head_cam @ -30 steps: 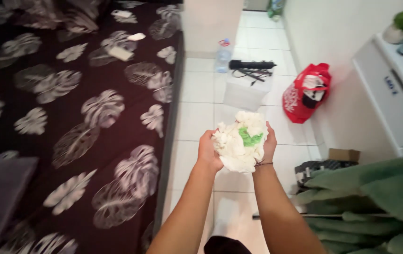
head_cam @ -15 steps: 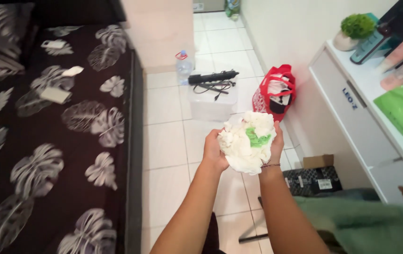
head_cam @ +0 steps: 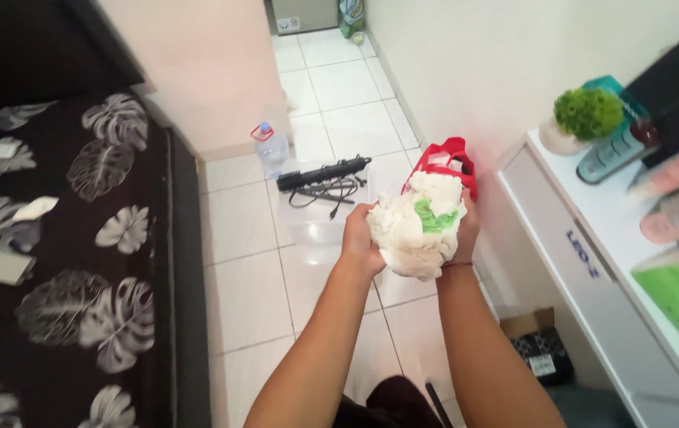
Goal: Picking up wet paper tissues from the tiled floor, wiping the surface, and handling a bucket of water.
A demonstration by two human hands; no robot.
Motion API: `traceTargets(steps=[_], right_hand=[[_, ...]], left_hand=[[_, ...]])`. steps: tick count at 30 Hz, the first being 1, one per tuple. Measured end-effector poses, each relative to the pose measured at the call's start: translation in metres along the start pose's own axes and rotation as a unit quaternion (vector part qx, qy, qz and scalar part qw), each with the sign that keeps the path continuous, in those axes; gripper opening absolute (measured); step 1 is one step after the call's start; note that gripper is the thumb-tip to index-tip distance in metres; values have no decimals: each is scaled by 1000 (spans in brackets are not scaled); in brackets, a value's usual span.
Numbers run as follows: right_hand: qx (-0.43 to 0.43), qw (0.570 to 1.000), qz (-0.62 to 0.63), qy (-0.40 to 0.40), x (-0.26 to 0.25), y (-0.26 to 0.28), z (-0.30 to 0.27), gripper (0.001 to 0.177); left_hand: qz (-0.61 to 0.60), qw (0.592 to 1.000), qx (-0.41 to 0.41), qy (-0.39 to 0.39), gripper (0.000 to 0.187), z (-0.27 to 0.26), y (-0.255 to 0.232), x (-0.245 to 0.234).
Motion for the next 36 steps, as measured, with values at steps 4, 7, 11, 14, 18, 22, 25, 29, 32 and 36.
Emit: traceTargets(steps=[4, 7, 11, 14, 18, 22, 25, 29, 32, 36], right_hand=[[12, 998, 52, 25, -13, -9, 63, 48], [33, 998, 57, 22, -28, -13, 107, 50], [86, 993, 75, 22, -40, -18, 171, 53], [123, 988, 87, 19, -52, -20, 211, 55], [174, 979, 105, 10, -64, -27, 249, 59], [187, 976, 111, 16, -78, -43, 289, 59], [198, 973, 118, 24, -80, -62, 319, 59], [196, 972, 129, 21, -80, -89, 361, 57], [201, 969, 137, 36, -78, -115, 393, 56], [209, 966, 146, 41, -87, -156, 438, 55]], left_hand=[[-8, 1000, -5, 7, 52, 54, -26, 19], [-27, 999, -19, -14, 55, 95, -39, 29], [-32, 999, 12, -33, 51, 149, -61, 40], [-42, 998, 40, -40, 50, 183, -74, 49], [-56, 995, 68, -55, 45, 219, -93, 50], [-63, 993, 81, -61, 46, 238, -116, 66], [-63, 992, 88, -72, 48, 256, -140, 69], [-68, 991, 105, -53, 48, 279, -176, 69], [-69, 989, 112, -73, 48, 295, -207, 68], [-54, 989, 132, -40, 46, 322, -251, 62]])
Point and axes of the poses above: each hand's wrist, its own z-axis towards the middle knuckle, its own x-axis out of the palm, y = z × x, the point moved 4 cm from there along z, towards the middle knuckle, and after that the axes turned 12 degrees about -x, right-handed, at the moved point
